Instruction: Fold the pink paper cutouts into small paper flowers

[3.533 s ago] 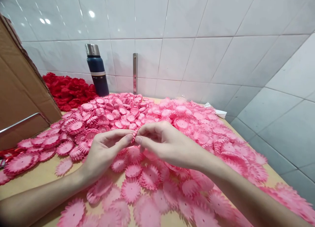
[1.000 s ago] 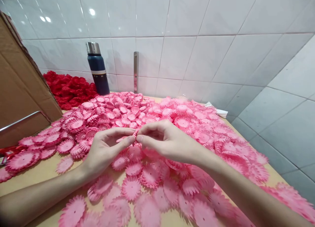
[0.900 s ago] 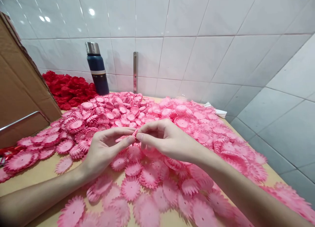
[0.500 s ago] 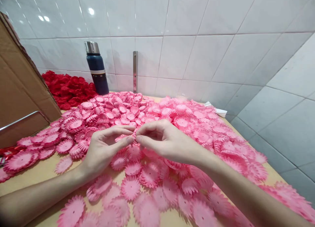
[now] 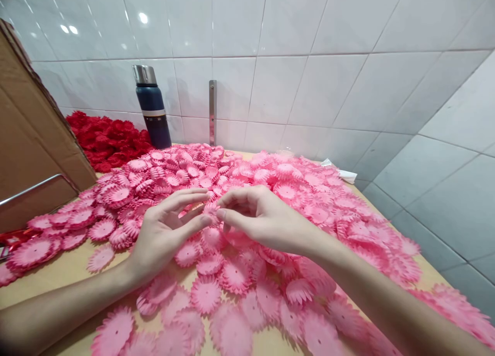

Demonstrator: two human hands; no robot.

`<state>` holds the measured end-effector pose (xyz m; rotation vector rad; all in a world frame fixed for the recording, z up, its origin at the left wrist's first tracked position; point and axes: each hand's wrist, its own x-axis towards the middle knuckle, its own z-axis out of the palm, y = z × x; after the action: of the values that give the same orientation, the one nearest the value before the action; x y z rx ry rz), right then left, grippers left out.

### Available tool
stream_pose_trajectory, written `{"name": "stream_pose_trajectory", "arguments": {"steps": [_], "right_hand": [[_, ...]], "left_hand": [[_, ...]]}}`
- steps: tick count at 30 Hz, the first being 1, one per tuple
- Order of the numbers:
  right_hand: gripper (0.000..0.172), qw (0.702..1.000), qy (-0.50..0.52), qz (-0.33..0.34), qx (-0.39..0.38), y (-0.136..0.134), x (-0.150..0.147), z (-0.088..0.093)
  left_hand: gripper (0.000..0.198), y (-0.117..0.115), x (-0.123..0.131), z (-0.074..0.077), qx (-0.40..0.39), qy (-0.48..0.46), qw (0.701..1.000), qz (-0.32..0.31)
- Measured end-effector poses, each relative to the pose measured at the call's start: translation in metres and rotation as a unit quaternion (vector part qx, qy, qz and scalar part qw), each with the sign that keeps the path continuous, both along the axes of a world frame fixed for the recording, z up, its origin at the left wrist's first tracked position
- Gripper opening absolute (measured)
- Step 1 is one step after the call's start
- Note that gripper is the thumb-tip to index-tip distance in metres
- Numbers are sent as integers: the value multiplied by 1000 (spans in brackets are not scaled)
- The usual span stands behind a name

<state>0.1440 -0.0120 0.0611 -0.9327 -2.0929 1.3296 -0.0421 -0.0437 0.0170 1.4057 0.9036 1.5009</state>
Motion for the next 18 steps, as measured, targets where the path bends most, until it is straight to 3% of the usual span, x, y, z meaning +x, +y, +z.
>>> {"name": "stream_pose_trajectory", "arguments": {"steps": [3,8,12,18], "right_hand": [[16,1000,-10,-4,25,2,1,0],[20,997,-14,-2,71,0,0,-1],[17,995,5,-10,101,-3,-3,-2],[10,994,13,-33,102,2,-1,-3]], "left_hand": [[22,1,0,1,-39,33,999,9],[9,0,-1,-1,-26,20,999,4],[8,-3,-1,-2,-22,3,1000,20],[15,-3,1,4,-44,-3,999,-16]]}}
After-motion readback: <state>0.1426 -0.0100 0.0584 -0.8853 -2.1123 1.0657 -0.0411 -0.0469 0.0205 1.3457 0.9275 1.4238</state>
